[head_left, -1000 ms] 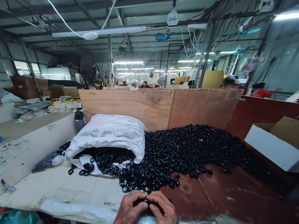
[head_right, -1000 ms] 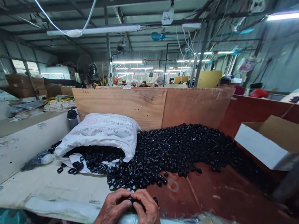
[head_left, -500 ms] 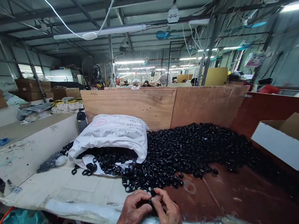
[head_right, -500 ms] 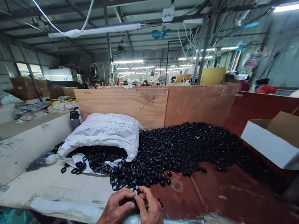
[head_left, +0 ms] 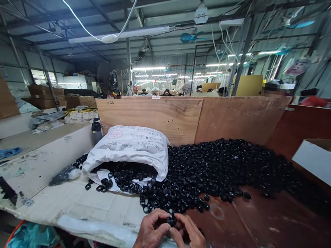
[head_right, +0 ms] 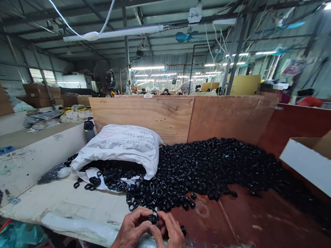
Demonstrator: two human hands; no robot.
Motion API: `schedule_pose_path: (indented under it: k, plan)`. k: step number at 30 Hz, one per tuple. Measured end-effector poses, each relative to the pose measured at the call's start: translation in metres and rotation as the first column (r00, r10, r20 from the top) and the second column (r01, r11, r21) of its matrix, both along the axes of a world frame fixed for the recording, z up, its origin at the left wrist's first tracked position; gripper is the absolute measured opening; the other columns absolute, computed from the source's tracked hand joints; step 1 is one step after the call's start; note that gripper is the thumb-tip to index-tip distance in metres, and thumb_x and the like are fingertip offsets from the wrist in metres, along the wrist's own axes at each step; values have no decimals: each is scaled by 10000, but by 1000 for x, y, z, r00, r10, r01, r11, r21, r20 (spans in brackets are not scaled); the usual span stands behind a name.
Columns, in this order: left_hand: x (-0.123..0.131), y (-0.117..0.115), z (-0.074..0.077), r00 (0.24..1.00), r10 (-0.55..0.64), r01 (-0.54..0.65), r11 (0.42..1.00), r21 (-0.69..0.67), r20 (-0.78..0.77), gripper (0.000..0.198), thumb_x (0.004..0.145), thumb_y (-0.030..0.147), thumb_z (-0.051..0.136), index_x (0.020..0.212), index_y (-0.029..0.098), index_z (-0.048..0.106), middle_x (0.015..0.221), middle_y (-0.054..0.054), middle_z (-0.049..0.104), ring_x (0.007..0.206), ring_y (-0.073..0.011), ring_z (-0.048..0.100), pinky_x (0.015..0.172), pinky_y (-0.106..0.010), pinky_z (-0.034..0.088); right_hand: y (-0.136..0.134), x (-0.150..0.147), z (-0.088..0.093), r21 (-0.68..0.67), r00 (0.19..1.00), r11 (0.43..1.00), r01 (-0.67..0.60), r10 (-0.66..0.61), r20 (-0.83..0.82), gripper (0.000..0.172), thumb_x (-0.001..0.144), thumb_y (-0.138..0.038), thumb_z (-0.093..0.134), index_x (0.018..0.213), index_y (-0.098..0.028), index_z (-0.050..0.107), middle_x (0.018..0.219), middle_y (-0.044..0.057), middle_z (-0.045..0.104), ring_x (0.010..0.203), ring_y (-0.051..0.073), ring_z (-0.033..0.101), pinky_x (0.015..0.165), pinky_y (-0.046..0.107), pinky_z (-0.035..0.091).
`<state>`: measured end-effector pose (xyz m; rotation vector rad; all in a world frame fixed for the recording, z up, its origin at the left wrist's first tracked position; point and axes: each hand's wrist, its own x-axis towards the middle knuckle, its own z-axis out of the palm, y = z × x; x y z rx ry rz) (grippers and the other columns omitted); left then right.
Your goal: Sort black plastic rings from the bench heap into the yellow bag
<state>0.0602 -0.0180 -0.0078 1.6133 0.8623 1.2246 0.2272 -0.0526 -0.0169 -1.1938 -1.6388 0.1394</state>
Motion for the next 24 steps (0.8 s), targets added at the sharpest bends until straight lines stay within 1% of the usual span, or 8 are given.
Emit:
schedule_pose_path:
  k: [2,4,5,9,13,18,21,24]
  plan:
    - [-1,-1,2,1000,-22,23,999,26,-5,156,827,247,707,950,189,785,950,-69,726,910,-204,657,856,-290,511,0,1,-2,-29,1000,999,-24,23,-13,339,973,-483,547,841,-220,716,790,64,711,716,208,678,673,279,535]
    - [-1,-3,5,1000,-29,30,999,45,-8,172,823,242,709,964,188,792,956,-71,730,921,-203,656,868,-289,504,1,2,-3,-70,1000,997,-29,28,-14,429,991,-476,518,685,-214,664,649,34,652,610,178,639,622,252,514]
    - [-2,-3,6,1000,-30,31,999,44,-7,180,822,241,708,972,189,794,960,-73,731,922,-203,657,867,-288,503,1,3,-4,-79,999,997,-25,23,-22,442,992,-475,516,662,-212,648,626,28,639,584,171,627,600,242,508]
    - [-2,-4,7,999,-49,49,998,35,-4,190,822,251,707,972,185,804,955,-84,733,912,-208,663,852,-293,511,2,5,-7,-76,993,994,-79,72,-91,330,971,-484,542,947,-210,725,866,74,744,767,206,708,697,243,563]
    - [-2,-3,7,999,-33,33,998,48,5,189,810,243,719,966,189,812,953,-86,738,901,-205,670,850,-293,516,1,5,-10,-140,991,986,-92,78,-106,334,949,-508,566,863,-227,725,794,53,740,705,201,695,662,239,565]
    - [-1,-5,5,999,-12,16,998,63,-53,177,822,231,717,967,194,812,943,-84,742,900,-206,679,848,-297,526,-2,1,-9,-157,978,985,-79,46,-205,392,939,-569,549,948,-218,722,899,69,751,794,209,711,724,238,571]
    - [1,-7,-1,998,12,-1,985,171,-61,184,838,250,711,989,195,800,954,-90,742,913,-212,680,863,-313,527,3,2,-9,-226,986,970,-95,60,-157,482,943,-632,492,841,-210,702,749,52,723,648,185,680,623,218,547]
    - [3,-9,-2,998,-13,29,970,243,-69,197,832,273,714,992,194,799,950,-100,744,918,-221,672,874,-327,518,6,4,-9,-258,991,965,-46,12,-131,614,925,-728,416,695,-211,654,572,27,641,503,165,604,529,211,507]
